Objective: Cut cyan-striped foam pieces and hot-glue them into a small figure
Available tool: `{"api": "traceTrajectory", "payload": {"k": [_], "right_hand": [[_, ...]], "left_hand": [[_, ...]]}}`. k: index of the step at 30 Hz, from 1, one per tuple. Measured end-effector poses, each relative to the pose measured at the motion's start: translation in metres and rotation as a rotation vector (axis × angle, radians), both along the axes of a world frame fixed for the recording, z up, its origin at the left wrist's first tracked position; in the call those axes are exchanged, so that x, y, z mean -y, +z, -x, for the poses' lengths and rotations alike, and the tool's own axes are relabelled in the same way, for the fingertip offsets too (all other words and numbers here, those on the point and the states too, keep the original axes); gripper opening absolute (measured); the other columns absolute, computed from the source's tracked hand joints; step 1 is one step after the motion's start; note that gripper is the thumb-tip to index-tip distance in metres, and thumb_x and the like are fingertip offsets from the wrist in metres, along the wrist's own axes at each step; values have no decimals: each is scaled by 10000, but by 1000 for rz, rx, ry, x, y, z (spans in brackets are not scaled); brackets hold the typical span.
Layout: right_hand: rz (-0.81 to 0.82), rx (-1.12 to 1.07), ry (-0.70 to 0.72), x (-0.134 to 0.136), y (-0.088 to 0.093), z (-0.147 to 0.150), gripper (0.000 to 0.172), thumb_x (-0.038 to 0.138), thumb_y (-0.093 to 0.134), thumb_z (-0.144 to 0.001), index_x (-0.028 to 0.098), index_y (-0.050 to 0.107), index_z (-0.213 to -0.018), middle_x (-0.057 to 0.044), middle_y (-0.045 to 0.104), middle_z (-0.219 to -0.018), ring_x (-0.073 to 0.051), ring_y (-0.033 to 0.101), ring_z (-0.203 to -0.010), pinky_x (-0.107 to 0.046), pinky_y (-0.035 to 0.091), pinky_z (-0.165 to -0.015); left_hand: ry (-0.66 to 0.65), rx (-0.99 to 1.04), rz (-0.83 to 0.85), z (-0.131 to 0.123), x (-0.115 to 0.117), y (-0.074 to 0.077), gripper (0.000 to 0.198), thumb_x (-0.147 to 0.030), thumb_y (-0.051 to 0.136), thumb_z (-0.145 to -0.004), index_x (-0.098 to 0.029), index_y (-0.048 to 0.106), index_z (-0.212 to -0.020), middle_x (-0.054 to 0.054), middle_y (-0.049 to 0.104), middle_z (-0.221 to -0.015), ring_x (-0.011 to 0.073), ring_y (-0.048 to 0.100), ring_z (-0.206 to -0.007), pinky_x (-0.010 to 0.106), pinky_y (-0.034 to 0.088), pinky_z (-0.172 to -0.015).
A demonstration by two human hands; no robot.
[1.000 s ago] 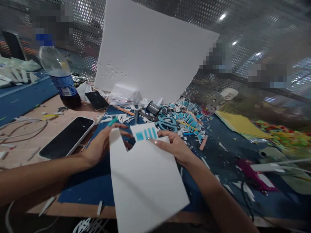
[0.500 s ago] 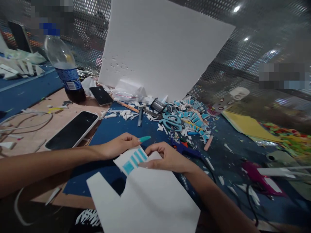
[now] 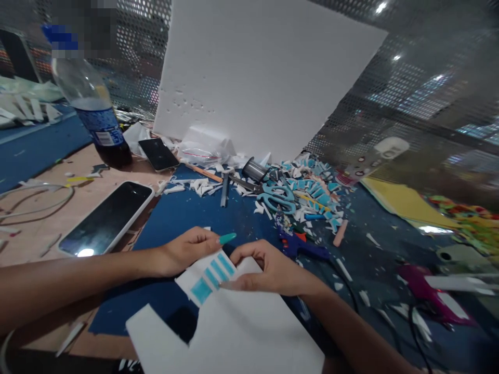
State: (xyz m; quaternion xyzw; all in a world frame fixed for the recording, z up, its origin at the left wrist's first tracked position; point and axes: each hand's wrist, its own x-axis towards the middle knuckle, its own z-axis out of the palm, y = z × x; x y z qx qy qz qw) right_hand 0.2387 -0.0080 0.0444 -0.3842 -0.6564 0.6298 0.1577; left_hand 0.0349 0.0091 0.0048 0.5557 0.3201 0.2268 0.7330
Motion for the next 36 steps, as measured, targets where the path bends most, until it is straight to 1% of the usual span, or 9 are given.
{"api": "traceTrajectory", "payload": {"k": [7,14,18,20,23,27,30,36], "right_hand": [[26,-9,-2,1,4,2,267,361,772,-642,149,684,-779,-2,628,-742,-118,533,-677,-220,439,-648],[68,-52,-1,1,4,3,200,257,773,-638,144,664,-762,23,583,-710,-89,483,-644,-194,394,-614],[88,-57,5,2,3,2,210,294,762,-661,143,663,-767,23,572,-708,-86,476,-633,-196,392,-611],[91,-68,19,2,2,2,214,295,761,-663,139,665,-775,25,563,-697,-79,464,-615,-188,386,-591],[55,-89,18,2,1,1,216,286,763,-660,132,668,-779,25,553,-686,-74,453,-615,-174,374,-570],[54,-87,18,2,-1,0,256,336,759,-665,131,665,-786,20,556,-687,-77,457,-608,-176,378,-557],[44,-80,11,2,-1,1,271,358,755,-671,134,659,-788,19,555,-689,-78,460,-602,-182,385,-562],[-38,-148,-4,2,-2,1,205,307,742,-684,148,656,-780,9,586,-728,-100,498,-671,-191,391,-612]], "left_hand": [[-18,18,24,0,0,4,501,-638,580,-719,-172,460,-580,-65,377,-478,52,298,-410,178,230,-368],[-29,30,39,1,0,5,545,-687,585,-692,-173,446,-573,-69,368,-474,46,279,-407,182,223,-372],[-39,17,47,2,0,6,542,-684,585,-698,-175,445,-574,-73,344,-453,45,252,-388,196,195,-369],[-41,12,51,2,0,6,544,-685,581,-700,-176,437,-573,-75,337,-450,45,248,-389,200,198,-377],[-34,12,51,2,1,3,535,-665,588,-705,-173,425,-571,-72,343,-467,48,255,-413,199,212,-395],[-40,12,54,2,1,1,509,-639,577,-730,-169,437,-594,-71,352,-483,52,258,-422,197,217,-396],[-41,22,54,2,1,4,519,-649,586,-720,-167,434,-602,-70,362,-501,50,265,-431,193,224,-407],[-43,42,62,1,1,16,569,-703,590,-680,-175,407,-573,-66,354,-498,52,274,-433,206,227,-416]]}}
